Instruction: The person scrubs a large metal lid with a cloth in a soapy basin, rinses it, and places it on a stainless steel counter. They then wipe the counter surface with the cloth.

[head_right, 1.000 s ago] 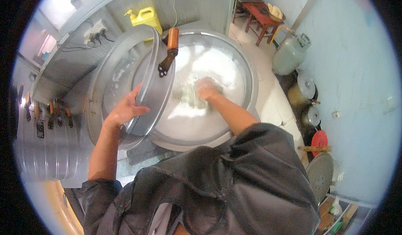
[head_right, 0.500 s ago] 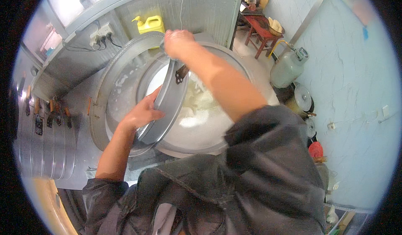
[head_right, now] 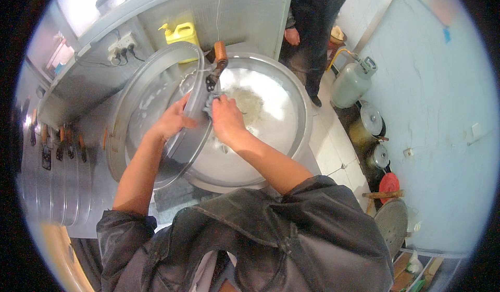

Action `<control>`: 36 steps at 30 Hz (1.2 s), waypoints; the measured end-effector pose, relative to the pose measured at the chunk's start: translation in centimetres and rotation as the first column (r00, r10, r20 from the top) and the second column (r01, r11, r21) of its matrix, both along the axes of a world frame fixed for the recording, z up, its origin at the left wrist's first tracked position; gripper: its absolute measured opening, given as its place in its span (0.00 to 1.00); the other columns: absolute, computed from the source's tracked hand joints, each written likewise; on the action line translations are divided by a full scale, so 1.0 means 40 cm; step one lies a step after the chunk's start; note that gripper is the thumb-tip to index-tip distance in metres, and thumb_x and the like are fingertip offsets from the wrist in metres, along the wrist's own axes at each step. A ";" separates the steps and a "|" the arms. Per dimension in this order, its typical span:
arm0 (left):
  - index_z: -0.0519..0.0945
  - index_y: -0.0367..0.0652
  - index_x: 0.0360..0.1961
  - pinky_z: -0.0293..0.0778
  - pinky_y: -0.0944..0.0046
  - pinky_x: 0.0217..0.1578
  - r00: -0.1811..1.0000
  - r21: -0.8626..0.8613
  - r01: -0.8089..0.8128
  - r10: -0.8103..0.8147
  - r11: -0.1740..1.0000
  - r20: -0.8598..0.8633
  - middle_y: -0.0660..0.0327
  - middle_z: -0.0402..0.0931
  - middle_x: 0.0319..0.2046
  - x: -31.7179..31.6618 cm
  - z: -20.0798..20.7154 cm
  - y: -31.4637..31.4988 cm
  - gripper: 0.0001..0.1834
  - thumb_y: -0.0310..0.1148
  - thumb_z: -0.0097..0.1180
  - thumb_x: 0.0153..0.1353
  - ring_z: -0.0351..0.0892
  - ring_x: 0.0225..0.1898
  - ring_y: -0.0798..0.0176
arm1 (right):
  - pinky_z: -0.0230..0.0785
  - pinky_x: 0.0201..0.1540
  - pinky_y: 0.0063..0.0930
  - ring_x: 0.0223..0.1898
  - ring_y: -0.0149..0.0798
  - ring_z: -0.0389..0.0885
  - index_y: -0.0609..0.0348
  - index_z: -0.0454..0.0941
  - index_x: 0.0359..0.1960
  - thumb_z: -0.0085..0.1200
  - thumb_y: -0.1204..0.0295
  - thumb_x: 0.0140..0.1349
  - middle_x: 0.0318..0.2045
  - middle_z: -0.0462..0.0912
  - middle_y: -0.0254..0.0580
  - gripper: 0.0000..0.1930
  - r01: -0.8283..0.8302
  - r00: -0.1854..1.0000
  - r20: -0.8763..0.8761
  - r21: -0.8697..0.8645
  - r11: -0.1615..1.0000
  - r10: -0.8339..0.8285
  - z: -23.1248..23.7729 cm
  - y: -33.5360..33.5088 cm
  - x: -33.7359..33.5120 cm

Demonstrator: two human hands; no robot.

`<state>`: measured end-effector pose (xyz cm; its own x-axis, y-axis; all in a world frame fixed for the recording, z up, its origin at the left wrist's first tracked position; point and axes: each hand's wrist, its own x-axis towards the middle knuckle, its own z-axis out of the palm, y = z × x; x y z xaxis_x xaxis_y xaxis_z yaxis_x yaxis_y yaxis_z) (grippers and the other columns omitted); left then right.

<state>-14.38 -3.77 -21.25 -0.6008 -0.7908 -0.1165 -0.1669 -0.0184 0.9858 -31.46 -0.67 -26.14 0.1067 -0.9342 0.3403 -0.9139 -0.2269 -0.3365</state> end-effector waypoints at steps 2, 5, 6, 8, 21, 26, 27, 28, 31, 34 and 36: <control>0.59 0.42 0.64 0.67 0.70 0.45 0.997 -0.042 -0.026 0.029 0.999 0.070 0.63 0.72 0.45 -0.005 0.013 -0.002 0.45 0.19 0.53 0.38 0.71 0.40 0.67 | 0.69 0.47 0.45 0.47 0.58 0.69 0.69 0.70 0.40 0.46 0.77 0.53 0.46 0.70 0.59 0.12 -0.029 0.998 -0.052 0.141 0.990 0.037 -0.064 -0.001 -0.039; 0.59 0.42 0.64 0.65 0.69 0.49 0.998 0.090 -0.032 0.026 0.995 0.064 0.63 0.71 0.47 -0.018 0.035 0.000 0.44 0.20 0.55 0.40 0.70 0.44 0.67 | 0.68 0.49 0.48 0.52 0.61 0.65 0.69 0.71 0.43 0.47 0.77 0.52 0.49 0.68 0.60 0.15 -0.098 0.962 -0.190 0.429 0.898 0.196 -0.161 -0.003 -0.083; 0.59 0.42 0.64 0.64 0.69 0.50 0.996 0.054 -0.045 0.041 0.998 0.077 0.63 0.71 0.48 -0.019 0.043 0.004 0.44 0.20 0.56 0.40 0.69 0.46 0.67 | 0.67 0.49 0.50 0.53 0.63 0.63 0.69 0.72 0.43 0.49 0.77 0.51 0.51 0.66 0.61 0.16 -0.078 0.954 -0.221 0.471 0.879 0.203 -0.192 -0.009 -0.092; 0.59 0.43 0.65 0.62 0.68 0.53 0.999 -0.012 -0.035 0.036 0.999 0.038 0.63 0.70 0.50 -0.015 0.053 0.024 0.44 0.21 0.57 0.40 0.67 0.50 0.67 | 0.67 0.49 0.50 0.54 0.59 0.63 0.68 0.73 0.44 0.50 0.75 0.51 0.50 0.68 0.60 0.17 -0.118 0.878 -0.350 0.502 0.857 0.326 -0.255 -0.021 -0.107; 0.55 0.41 0.66 0.62 0.69 0.55 0.957 0.115 0.083 -0.112 0.990 0.269 0.63 0.66 0.56 0.148 0.040 0.158 0.45 0.11 0.50 0.42 0.63 0.55 0.69 | 0.68 0.43 0.24 0.39 0.31 0.75 0.64 0.66 0.47 0.59 0.71 0.54 0.40 0.77 0.39 0.21 -0.158 0.193 0.976 -0.071 0.985 0.101 -0.115 -0.180 -0.169; 0.61 0.40 0.62 0.62 0.67 0.54 0.995 0.020 0.091 -0.092 0.996 0.043 0.64 0.71 0.49 0.034 0.031 0.104 0.43 0.15 0.55 0.39 0.68 0.50 0.67 | 0.55 0.52 0.40 0.46 0.51 0.65 0.61 0.66 0.41 0.60 0.61 0.52 0.45 0.70 0.53 0.22 0.159 0.551 0.825 -0.248 0.956 0.122 -0.019 -0.100 -0.012; 0.60 0.39 0.63 0.63 0.68 0.52 0.992 0.041 0.048 -0.052 0.998 0.113 0.63 0.70 0.49 0.018 0.032 0.081 0.43 0.15 0.54 0.39 0.68 0.49 0.68 | 0.55 0.52 0.41 0.46 0.51 0.65 0.60 0.66 0.40 0.59 0.62 0.52 0.45 0.70 0.52 0.21 0.153 0.569 0.811 -0.266 0.952 0.135 -0.017 -0.072 0.014; 0.59 0.39 0.64 0.65 0.69 0.50 0.991 0.013 0.040 -0.041 0.999 0.131 0.63 0.70 0.49 -0.003 0.032 0.052 0.44 0.15 0.53 0.39 0.68 0.48 0.68 | 0.54 0.52 0.41 0.46 0.50 0.65 0.59 0.66 0.39 0.59 0.62 0.52 0.45 0.70 0.51 0.20 0.155 0.596 0.776 -0.365 0.918 0.209 -0.013 -0.046 0.036; 0.59 0.39 0.64 0.66 0.69 0.48 0.952 -0.104 0.060 -0.025 0.993 0.305 0.63 0.70 0.48 -0.038 0.038 -0.002 0.44 0.16 0.51 0.39 0.69 0.46 0.68 | 0.54 0.53 0.40 0.48 0.49 0.64 0.57 0.67 0.39 0.57 0.65 0.55 0.46 0.69 0.47 0.15 0.094 0.659 0.667 -0.533 0.841 0.349 -0.014 -0.015 0.060; 0.56 0.38 0.65 0.67 0.67 0.48 0.952 0.054 0.018 -0.034 0.998 0.305 0.60 0.69 0.51 -0.044 0.041 0.008 0.44 0.14 0.52 0.40 0.69 0.48 0.66 | 0.56 0.53 0.38 0.48 0.50 0.65 0.56 0.69 0.41 0.54 0.65 0.57 0.44 0.71 0.50 0.14 0.160 0.607 0.752 -0.430 0.888 0.255 -0.038 -0.085 0.033; 0.54 0.37 0.65 0.71 0.66 0.43 0.985 0.008 0.003 -0.004 1.000 0.171 0.57 0.68 0.54 -0.037 0.031 0.064 0.45 0.11 0.52 0.42 0.71 0.47 0.64 | 0.57 0.52 0.37 0.48 0.50 0.66 0.57 0.69 0.42 0.54 0.63 0.58 0.42 0.72 0.52 0.15 0.236 0.550 0.811 -0.381 0.894 0.201 -0.069 -0.176 -0.004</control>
